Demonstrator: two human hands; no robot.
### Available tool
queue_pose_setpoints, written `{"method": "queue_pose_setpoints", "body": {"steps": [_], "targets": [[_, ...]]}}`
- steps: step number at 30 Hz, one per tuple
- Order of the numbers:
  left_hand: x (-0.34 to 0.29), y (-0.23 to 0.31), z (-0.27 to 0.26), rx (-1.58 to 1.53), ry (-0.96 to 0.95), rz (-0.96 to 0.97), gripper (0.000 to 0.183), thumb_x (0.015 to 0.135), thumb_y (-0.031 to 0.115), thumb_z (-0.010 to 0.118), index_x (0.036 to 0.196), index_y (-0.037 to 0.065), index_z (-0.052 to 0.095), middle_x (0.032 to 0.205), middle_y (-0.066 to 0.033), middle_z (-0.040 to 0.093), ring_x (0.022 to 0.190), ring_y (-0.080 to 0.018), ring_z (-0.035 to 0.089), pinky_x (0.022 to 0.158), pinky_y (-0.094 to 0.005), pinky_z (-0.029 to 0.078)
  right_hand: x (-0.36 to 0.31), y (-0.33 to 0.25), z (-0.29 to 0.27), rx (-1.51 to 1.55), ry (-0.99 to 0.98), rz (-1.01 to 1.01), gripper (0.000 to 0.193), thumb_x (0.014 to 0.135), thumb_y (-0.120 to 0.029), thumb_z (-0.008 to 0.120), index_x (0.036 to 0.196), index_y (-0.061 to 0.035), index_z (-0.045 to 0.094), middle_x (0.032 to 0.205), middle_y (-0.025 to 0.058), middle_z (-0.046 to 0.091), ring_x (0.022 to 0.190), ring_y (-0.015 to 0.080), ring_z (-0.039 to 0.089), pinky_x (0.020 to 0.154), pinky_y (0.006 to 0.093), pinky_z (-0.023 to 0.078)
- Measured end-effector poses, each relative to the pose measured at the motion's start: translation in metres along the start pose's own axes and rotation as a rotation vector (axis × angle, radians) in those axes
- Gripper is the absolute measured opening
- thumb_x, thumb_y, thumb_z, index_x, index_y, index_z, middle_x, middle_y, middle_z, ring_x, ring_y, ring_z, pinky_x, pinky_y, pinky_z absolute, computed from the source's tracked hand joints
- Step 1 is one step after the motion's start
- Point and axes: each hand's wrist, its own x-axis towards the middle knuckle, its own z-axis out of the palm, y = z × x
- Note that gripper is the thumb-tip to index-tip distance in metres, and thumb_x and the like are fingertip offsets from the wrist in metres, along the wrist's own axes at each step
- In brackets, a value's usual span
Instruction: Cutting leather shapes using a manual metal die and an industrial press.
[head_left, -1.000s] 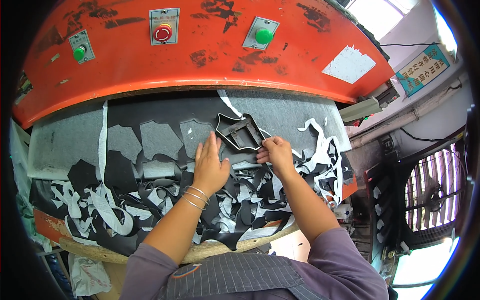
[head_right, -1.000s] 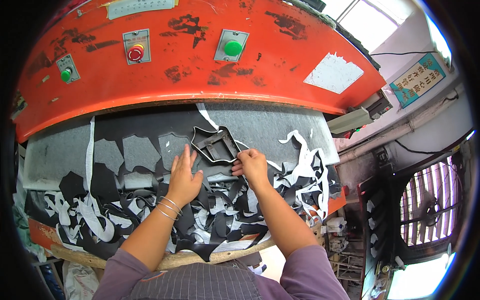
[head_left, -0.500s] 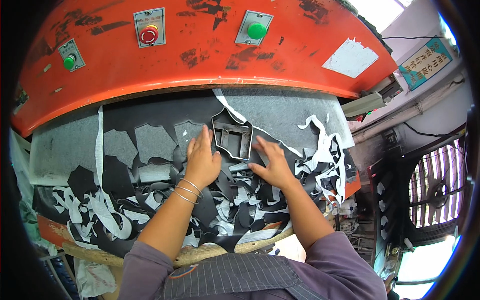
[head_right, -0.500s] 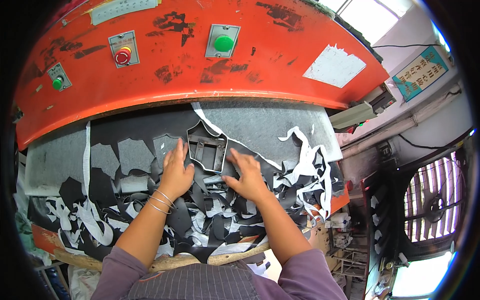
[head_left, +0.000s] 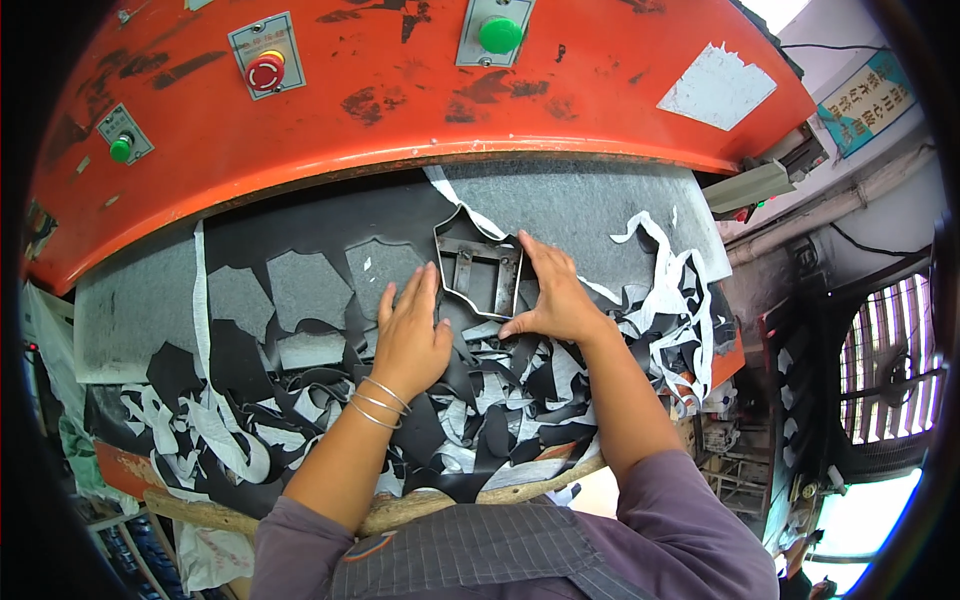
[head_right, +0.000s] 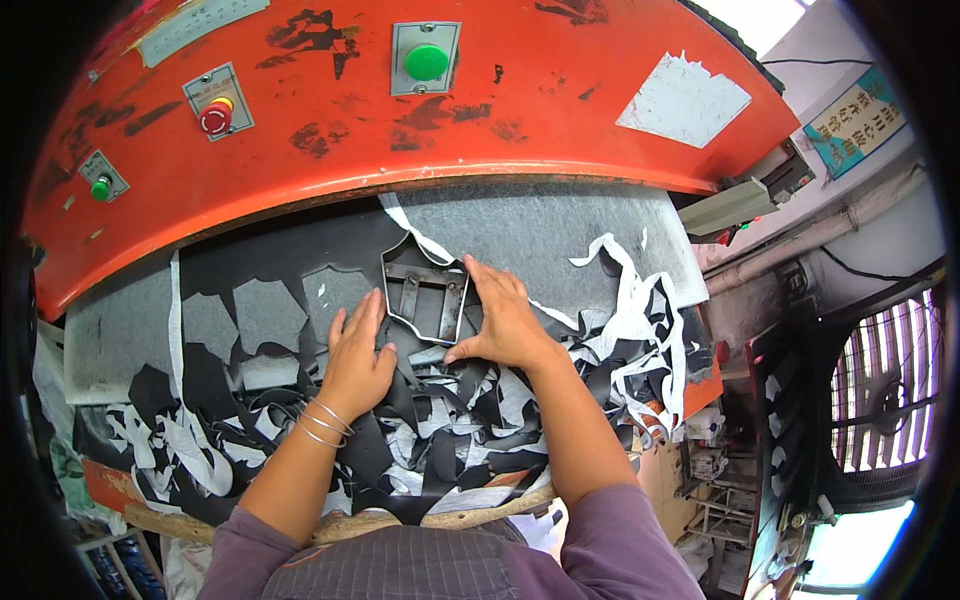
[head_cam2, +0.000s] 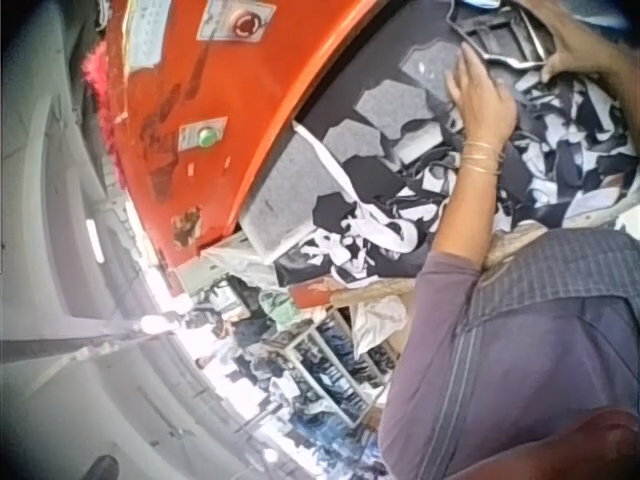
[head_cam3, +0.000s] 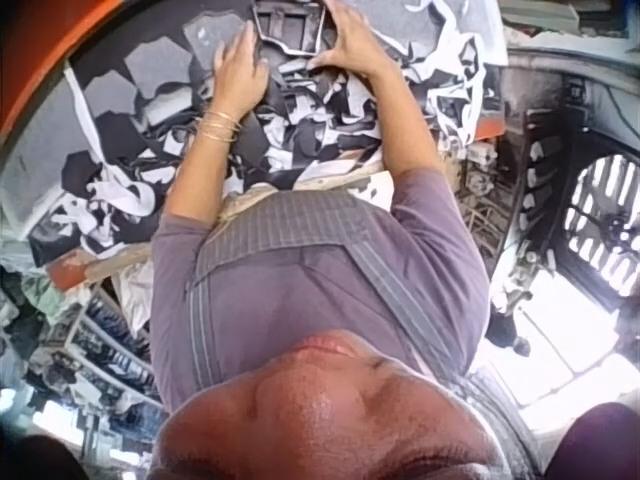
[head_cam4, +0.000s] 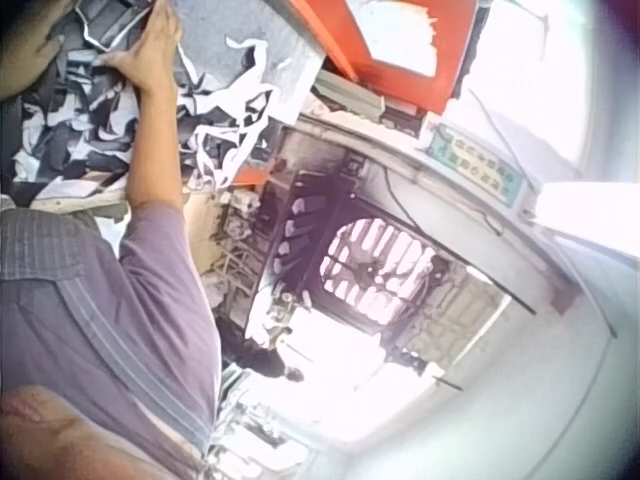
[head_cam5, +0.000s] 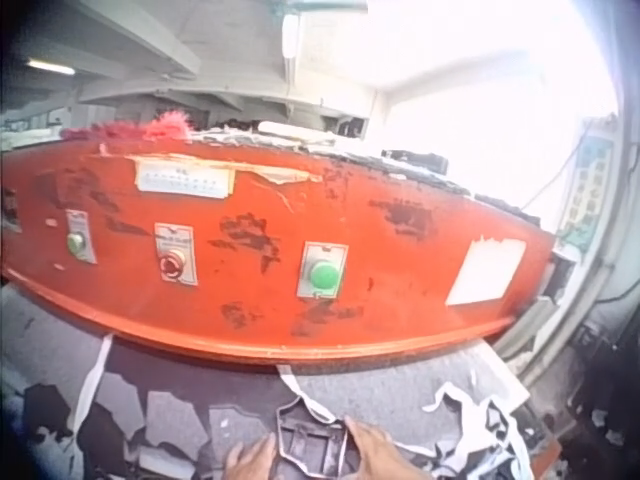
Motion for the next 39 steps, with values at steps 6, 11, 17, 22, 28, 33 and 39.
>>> {"method": "queue_pose_setpoints", "body": {"steps": [6,11,17,22,28,33,39], "targets": [[-0.008,0.015,0.009,-0.009,0.057,0.032,0.067,0.083,0.012,0.053,0.142,-0.008,0.03,0.139,-0.024,0.046,0.137,-0.0323,0.036,0.115,-0.0465,0.017,0.0,0.013,-0.018,0.041,-0.001,-0.04,0.122,0.049,-0.048,0.089,0.146,-0.003,0.031,0.14,0.0212,0.044,0.13,0.039,0.039,0.11,0.0456,0.029],[0.003,0.019,0.008,0.059,0.058,0.003,0.065,0.084,0.012,0.053,0.142,-0.008,0.031,0.139,-0.0241,0.047,0.137,-0.0338,0.035,0.115,-0.0467,0.018,-0.006,0.027,-0.023,0.283,0.016,0.054,0.078,0.066,-0.024,0.084,0.135,-0.0098,0.05,0.124,0.0158,0.056,0.118,0.0354,0.048,0.1,0.0406,0.039],[0.004,0.017,0.01,-0.052,0.091,-0.029,0.064,0.084,0.013,0.055,0.141,-0.008,0.033,0.137,-0.0244,0.048,0.135,-0.0339,0.039,0.114,-0.0484,0.02,-0.003,0.021,-0.014,0.101,0.108,0.014,0.062,0.071,-0.018,0.08,0.128,-0.0114,0.057,0.117,0.0129,0.058,0.112,0.0321,0.051,0.099,0.0408,0.039],[-0.003,0.029,0.011,0.035,0.06,0.016,0.064,0.083,0.013,0.056,0.14,-0.008,0.035,0.137,-0.0247,0.048,0.134,-0.0341,0.04,0.113,-0.0485,0.021,-0.001,0.028,-0.017,0.098,0.1,0.02,0.057,0.071,-0.021,0.08,0.124,-0.0123,0.06,0.116,0.0124,0.059,0.11,0.0328,0.051,0.097,0.041,0.039],[0.004,0.012,0.005,-0.274,0.182,-0.052,0.059,0.084,0.005,0.053,0.14,-0.004,0.037,0.134,-0.0239,0.051,0.13,-0.0358,0.044,0.111,-0.045,0.028,-0.002,-0.002,-0.016,0.031,0.169,-0.098,0.043,0.058,-0.03,0.087,0.085,-0.0053,0.065,0.085,0.0087,0.062,0.088,0.0297,0.058,0.08,0.0401,0.045],[-0.011,0.009,-0.01,-0.134,0.144,-0.155,0.056,0.085,0.011,0.058,0.137,-0.004,0.041,0.128,-0.022,0.056,0.125,-0.0363,0.048,0.11,-0.0482,0.028,-0.006,-0.021,-0.004,0.086,0.038,-0.024,0.042,0.058,-0.032,0.087,0.081,-0.0057,0.062,0.078,0.0069,0.061,0.083,0.0295,0.058,0.079,0.0415,0.045],[0.007,-0.003,-0.009,0.031,0.229,-0.007,0.046,0.085,0.016,0.064,0.128,0.004,0.054,0.117,-0.0196,0.062,0.117,-0.0336,0.054,0.109,-0.0488,0.03,-0.007,-0.006,-0.025,-0.001,0.232,-0.138,0.075,0.063,-0.035,0.085,0.125,-0.0055,0.055,0.123,0.0166,0.056,0.113,0.0362,0.05,0.096,0.0426,0.041]]}}
